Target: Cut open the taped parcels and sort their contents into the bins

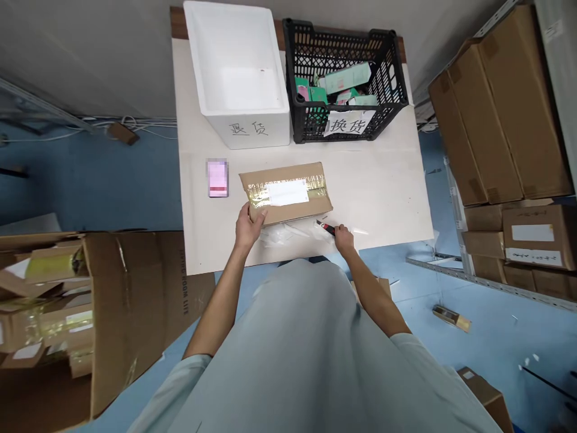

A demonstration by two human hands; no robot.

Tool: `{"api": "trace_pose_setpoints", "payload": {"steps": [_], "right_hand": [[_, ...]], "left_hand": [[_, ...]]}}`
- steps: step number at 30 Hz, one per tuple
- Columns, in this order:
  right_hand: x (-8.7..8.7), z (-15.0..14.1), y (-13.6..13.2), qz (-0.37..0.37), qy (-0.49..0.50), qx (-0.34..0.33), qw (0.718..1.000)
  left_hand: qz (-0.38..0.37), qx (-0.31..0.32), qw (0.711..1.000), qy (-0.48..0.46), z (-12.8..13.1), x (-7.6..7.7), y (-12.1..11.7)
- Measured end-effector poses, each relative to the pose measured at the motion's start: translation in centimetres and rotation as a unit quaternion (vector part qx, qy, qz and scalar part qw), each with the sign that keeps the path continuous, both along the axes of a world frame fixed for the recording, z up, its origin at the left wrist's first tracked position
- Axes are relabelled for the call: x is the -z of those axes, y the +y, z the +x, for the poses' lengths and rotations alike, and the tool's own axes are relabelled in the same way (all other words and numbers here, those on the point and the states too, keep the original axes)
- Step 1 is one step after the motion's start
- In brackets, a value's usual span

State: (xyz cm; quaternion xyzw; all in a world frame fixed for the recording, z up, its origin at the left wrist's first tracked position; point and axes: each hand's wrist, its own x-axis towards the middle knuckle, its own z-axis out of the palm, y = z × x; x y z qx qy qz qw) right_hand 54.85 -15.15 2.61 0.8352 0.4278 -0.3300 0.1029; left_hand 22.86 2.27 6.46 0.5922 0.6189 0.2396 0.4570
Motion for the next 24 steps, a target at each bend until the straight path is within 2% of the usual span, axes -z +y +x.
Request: {"api": "trace_pose_setpoints", "payload": {"steps": [4, 7, 14, 17, 19, 21, 22, 24], "right_hand": [[0.4, 1.8, 1.1, 0.005, 0.019, 0.020, 1.000], [0.4, 4.6, 2.2, 0.032, 0.021, 0.053, 0.998], [-0.5, 13.7, 4.1, 0.133, -0.006, 0.161, 0.978], [-0.9, 15.5, 5.2, 0.198, 0.039, 0.177, 0.963], [-1.2, 15.2, 6.2, 0.252, 0.127, 0.171, 0.944], [-1.5, 14.5, 7.1, 0.305, 0.226, 0.158, 0.912], [-1.8, 14.3, 7.4, 0.324, 0.256, 0.150, 0.898], [-2.4, 14.8, 7.3, 0.346, 0.262, 0.141, 0.890]], "left_hand": [[-0.007, -0.006, 1.000, -0.013, 0.5, -0.9, 0.0], [-0.017, -0.013, 1.000, -0.006, 1.1, -1.8, 0.2], [-0.042, -0.020, 0.999, 0.023, 2.0, -3.5, 0.7], [-0.042, -0.016, 0.999, 0.024, 2.7, -3.5, 0.8], [-0.041, -0.007, 0.999, 0.015, 4.1, -3.2, 0.7], [-0.043, 0.005, 0.999, 0.007, 6.5, -2.7, 0.5], [-0.044, 0.013, 0.999, 0.005, 8.1, -2.5, 0.4], [-0.044, 0.030, 0.999, 0.009, 11.6, -2.2, -0.1]]}}
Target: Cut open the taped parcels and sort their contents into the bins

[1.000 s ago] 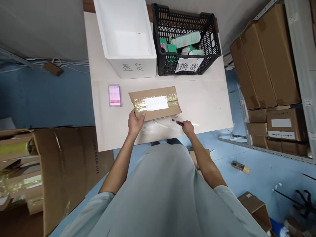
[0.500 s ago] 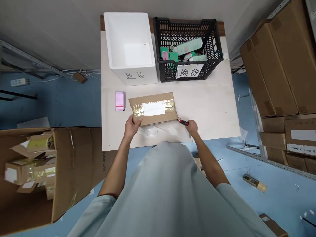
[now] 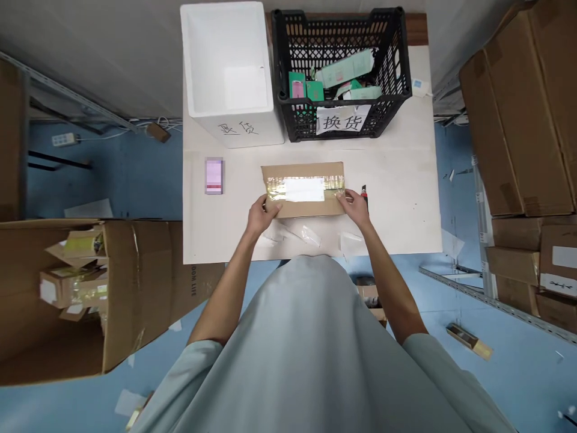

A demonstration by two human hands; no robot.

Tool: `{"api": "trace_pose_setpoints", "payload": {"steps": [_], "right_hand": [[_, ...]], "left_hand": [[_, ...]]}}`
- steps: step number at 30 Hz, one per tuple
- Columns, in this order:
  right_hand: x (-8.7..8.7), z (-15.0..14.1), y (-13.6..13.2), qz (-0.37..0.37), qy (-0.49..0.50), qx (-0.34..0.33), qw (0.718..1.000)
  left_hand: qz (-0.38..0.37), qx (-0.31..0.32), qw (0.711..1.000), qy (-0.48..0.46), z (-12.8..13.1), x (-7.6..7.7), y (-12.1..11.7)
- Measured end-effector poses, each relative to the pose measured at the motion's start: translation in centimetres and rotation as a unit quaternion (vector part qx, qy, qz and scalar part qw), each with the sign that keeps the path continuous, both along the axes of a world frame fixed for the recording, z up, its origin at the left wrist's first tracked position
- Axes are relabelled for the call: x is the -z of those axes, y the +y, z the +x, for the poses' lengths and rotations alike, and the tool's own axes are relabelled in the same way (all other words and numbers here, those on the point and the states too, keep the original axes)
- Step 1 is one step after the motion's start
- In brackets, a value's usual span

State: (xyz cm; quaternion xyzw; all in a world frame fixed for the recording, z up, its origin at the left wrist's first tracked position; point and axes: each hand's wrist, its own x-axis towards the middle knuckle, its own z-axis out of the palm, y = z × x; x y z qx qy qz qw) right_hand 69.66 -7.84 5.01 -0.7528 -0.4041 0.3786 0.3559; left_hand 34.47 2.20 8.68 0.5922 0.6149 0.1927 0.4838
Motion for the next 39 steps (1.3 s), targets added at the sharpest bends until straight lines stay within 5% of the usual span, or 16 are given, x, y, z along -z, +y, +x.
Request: {"api": "trace_pose_setpoints", "payload": {"steps": [6, 12, 22, 31, 35, 39], "right_hand": [[-2.1, 5.7, -4.6, -0.033, -0.101, 0.039, 0.994], [-2.9, 6.8, -10.4, -0.057, -0.133, 0.058, 0.988], [-4.0, -0.3, -18.8, -0.047, -0.096, 0.121, 0.987], [-5.4, -11.0, -23.8, -0.042, -0.100, 0.159, 0.981], [-7.2, -12.7, -22.8, 0.003, -0.131, 0.159, 0.979], [-8.4, -12.5, -17.7, 0.081, -0.161, 0.155, 0.971]], "left_hand": [[0.013, 0.058, 0.998, 0.028, 9.1, 0.1, -1.6], [0.010, 0.115, 0.992, 0.042, 11.1, 0.2, -3.5], [-0.003, 0.155, 0.986, 0.052, 7.2, -0.3, -9.1], [0.012, 0.198, 0.980, 0.004, -2.2, -0.5, -12.4], [0.037, 0.198, 0.978, -0.057, -4.1, -1.5, -11.2], [0.078, 0.191, 0.966, -0.157, -4.4, -2.0, -6.8]]}}
